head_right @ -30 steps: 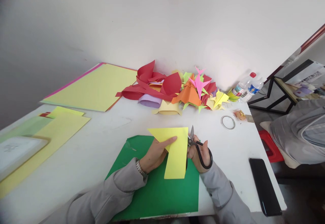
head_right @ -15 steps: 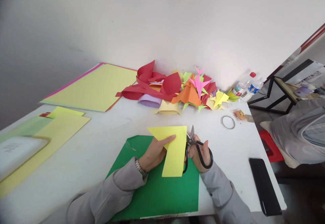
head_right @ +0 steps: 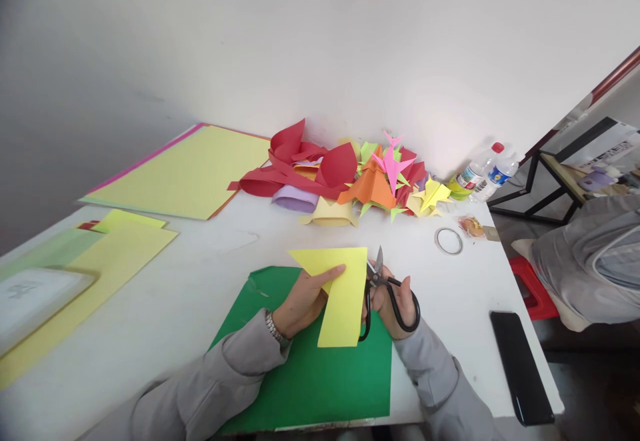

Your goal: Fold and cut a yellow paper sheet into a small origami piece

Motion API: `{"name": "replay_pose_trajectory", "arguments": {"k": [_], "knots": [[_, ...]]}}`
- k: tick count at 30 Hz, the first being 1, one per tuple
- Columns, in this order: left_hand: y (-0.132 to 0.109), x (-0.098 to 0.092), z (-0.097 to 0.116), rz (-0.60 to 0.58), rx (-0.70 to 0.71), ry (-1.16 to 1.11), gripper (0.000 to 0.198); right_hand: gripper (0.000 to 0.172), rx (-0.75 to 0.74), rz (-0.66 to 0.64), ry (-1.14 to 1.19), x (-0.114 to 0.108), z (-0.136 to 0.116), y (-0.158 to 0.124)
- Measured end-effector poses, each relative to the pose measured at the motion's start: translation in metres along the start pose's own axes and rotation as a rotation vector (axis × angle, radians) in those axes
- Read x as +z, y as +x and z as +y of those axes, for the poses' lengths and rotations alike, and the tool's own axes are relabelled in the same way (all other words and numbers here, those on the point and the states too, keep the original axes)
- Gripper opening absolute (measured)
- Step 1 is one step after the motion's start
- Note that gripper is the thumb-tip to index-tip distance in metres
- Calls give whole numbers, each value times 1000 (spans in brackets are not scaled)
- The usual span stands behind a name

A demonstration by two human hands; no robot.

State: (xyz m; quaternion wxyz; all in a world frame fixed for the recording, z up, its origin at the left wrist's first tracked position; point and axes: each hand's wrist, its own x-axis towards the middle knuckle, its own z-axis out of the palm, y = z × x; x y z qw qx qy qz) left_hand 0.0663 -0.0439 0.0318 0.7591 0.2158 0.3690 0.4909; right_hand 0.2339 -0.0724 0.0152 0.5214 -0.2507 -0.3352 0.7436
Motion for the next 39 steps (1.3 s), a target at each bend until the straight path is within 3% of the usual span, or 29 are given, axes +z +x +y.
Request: {"name": "replay_pose_trajectory", "arguments": {"k": [10,18,29,39], "knots": [[5,-5,-5,-18,-7,-8,54,82,25,117,-64,6,-2,-3],[2,-4,-6,-82,-24,9,50,81,52,113,-39,16,-6,0],[1,-3,-5,-60,-14,0,50,76,18,101,-3,19,-7,1],[1,-2,-3,-59,-31,-26,47,85,23,67,-10,5,-1,0]]}}
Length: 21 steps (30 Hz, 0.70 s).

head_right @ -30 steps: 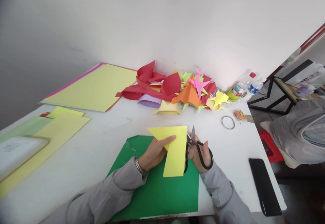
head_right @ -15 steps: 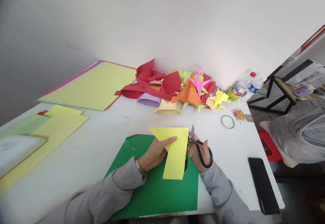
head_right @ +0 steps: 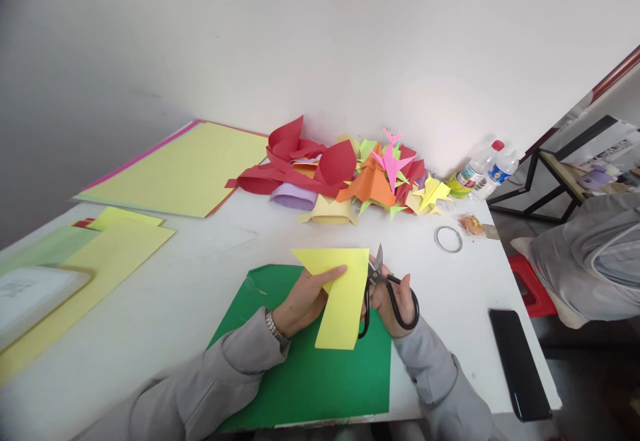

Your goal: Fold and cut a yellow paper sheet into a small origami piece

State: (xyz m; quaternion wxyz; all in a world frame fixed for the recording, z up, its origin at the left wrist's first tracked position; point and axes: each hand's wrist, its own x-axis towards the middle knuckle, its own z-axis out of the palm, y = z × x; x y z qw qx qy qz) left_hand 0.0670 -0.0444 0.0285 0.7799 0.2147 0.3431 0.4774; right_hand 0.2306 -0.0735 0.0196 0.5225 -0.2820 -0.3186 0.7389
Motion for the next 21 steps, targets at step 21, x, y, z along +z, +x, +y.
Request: {"name": "replay_pose_trajectory", "arguments": {"k": [21], "knots": [[2,-2,3,-16,-24,-29,52,87,-23,-51,10,3,-3,-1]]}}
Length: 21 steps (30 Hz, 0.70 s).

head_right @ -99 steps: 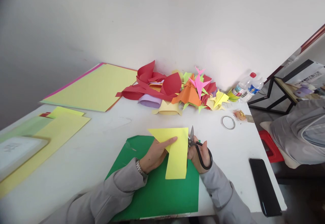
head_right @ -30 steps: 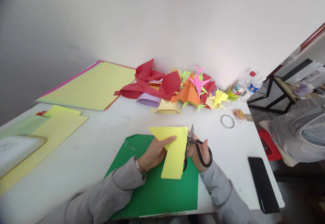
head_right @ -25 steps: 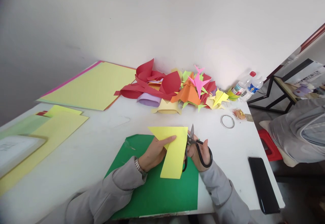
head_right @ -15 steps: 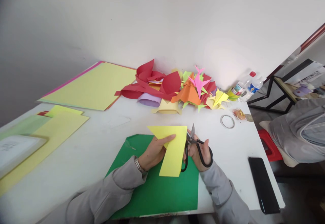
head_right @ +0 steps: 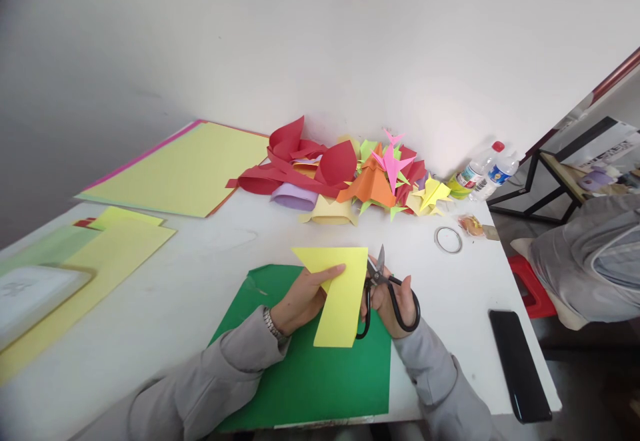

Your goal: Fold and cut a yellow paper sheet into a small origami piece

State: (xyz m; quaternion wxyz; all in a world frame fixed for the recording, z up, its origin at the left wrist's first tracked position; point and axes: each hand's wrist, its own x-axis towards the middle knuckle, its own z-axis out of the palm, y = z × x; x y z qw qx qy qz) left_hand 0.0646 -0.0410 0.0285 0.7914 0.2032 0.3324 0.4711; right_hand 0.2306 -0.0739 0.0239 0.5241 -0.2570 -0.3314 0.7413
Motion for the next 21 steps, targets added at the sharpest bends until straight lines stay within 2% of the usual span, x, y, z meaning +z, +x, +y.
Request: {"name": "replay_pose_trajectory", "arguments": {"k": [11,21], "knots": [[1,-2,-4,39,-9,22,54,86,38,77,-2,1,0,-2],[-2,3,-2,53,-9,-10,50,83,10,6,50,3,-3,0]]}}
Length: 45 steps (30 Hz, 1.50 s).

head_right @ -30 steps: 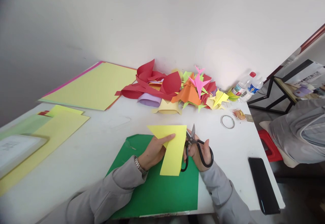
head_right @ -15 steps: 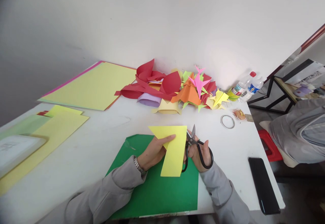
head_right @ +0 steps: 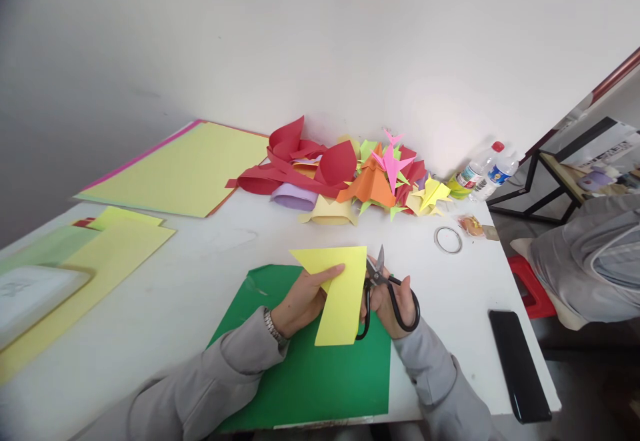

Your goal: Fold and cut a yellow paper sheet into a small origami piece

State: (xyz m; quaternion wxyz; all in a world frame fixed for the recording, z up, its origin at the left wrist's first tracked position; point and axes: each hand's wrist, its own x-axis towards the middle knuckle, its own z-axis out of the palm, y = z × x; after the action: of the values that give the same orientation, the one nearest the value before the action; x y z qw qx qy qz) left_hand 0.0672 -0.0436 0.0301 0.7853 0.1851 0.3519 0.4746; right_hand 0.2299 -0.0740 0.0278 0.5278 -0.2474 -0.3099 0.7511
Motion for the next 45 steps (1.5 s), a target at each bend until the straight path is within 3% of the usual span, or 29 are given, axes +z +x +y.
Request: {"name": "replay_pose_trajectory", "arguments": {"k": [12,20,25,32,40,45], "knots": [[0,-2,1,-1,-19,31,53,78,-8,-47,9,2,0,1],[1,-2,0,21,-2,38,55,85,43,-11,1,1,-4,1],[1,-4,1,-34,-49,55,50,86,50,-22,0,1,-5,0],[0,-4,1,-66,-80,120,45,92,34,29,-28,0,0,-1],[1,-6,-4,-44,-34,126,50,85,6,127,-82,5,0,-1],[0,-4,-5,-24,-43,100,53,80,-29,121,-30,0,4,-1]]}}
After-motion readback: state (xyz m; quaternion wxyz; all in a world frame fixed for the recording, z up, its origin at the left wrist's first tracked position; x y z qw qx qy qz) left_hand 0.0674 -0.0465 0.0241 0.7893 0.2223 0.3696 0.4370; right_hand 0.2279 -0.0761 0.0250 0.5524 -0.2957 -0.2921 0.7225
